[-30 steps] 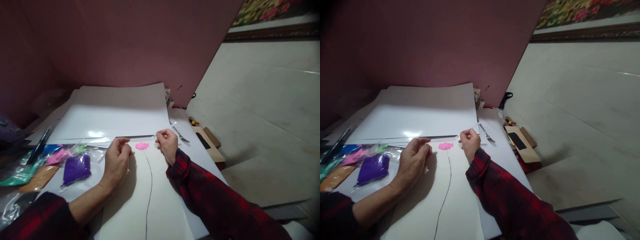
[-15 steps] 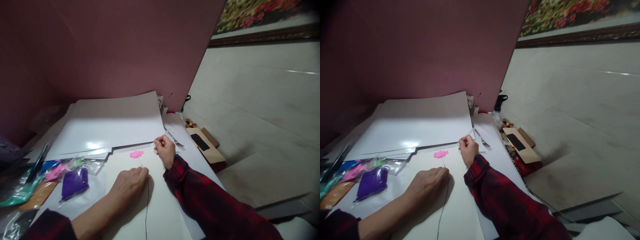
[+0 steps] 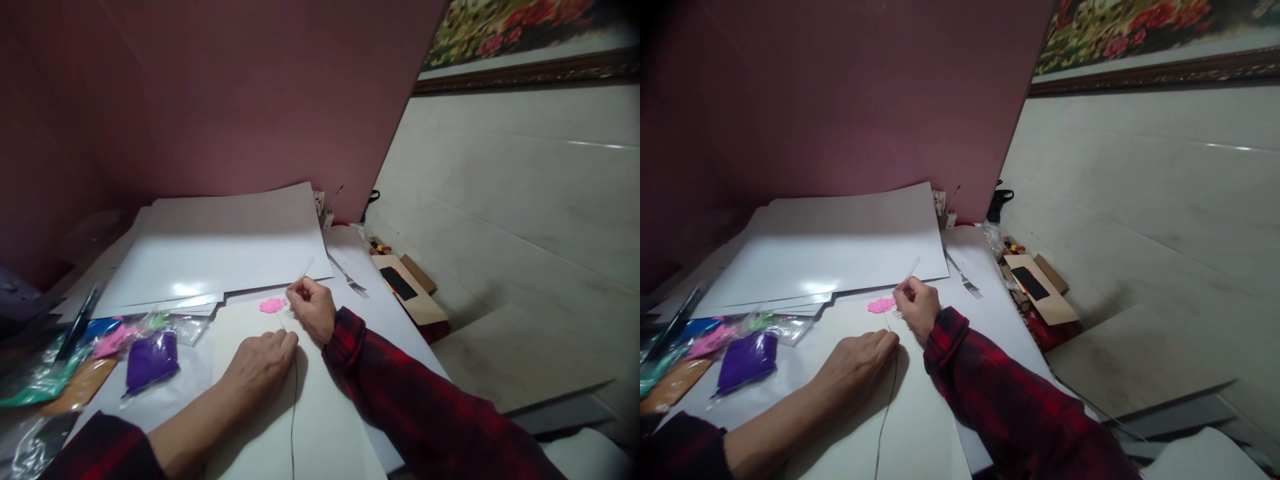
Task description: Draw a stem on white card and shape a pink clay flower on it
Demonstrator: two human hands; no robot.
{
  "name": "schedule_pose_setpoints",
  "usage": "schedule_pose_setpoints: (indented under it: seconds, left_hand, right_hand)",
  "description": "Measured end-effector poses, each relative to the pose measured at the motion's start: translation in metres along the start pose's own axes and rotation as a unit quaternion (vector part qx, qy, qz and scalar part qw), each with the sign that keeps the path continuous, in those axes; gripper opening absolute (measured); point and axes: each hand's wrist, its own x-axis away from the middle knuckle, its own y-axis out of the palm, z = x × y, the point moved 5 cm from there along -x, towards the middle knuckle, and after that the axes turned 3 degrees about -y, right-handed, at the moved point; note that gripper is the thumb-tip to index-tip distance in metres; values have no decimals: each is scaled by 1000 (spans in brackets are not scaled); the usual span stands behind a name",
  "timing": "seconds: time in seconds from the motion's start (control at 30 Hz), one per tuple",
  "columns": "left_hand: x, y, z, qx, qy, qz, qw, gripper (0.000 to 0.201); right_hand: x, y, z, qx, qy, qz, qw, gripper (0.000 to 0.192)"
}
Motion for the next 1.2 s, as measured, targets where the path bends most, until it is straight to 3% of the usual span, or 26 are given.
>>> schedule_pose_setpoints:
  seconds: [0.23,0.57,0.9,1.03,1.2]
  left_hand:
    - [1,0,1,-1,10,-1,1000,22]
    - [1,4,0,-10,29,38,999,24]
    - [3,4,-1,7,24,57,998,23]
    - [4,3,-1,9,23,85,996,20]
    - [7,-2,-2,41,27,180,982,21]
  right_hand:
    - [-4,8,0,112,-48,-14,992,8]
    - [-4,10,1,158,-63,-37,985,7]
    - [-4,5,1,202,-71,7,977,8]
    - [-5,0,3,165,-62,47,983,8]
    - [-8,-10,15,-5,25,116,993,13]
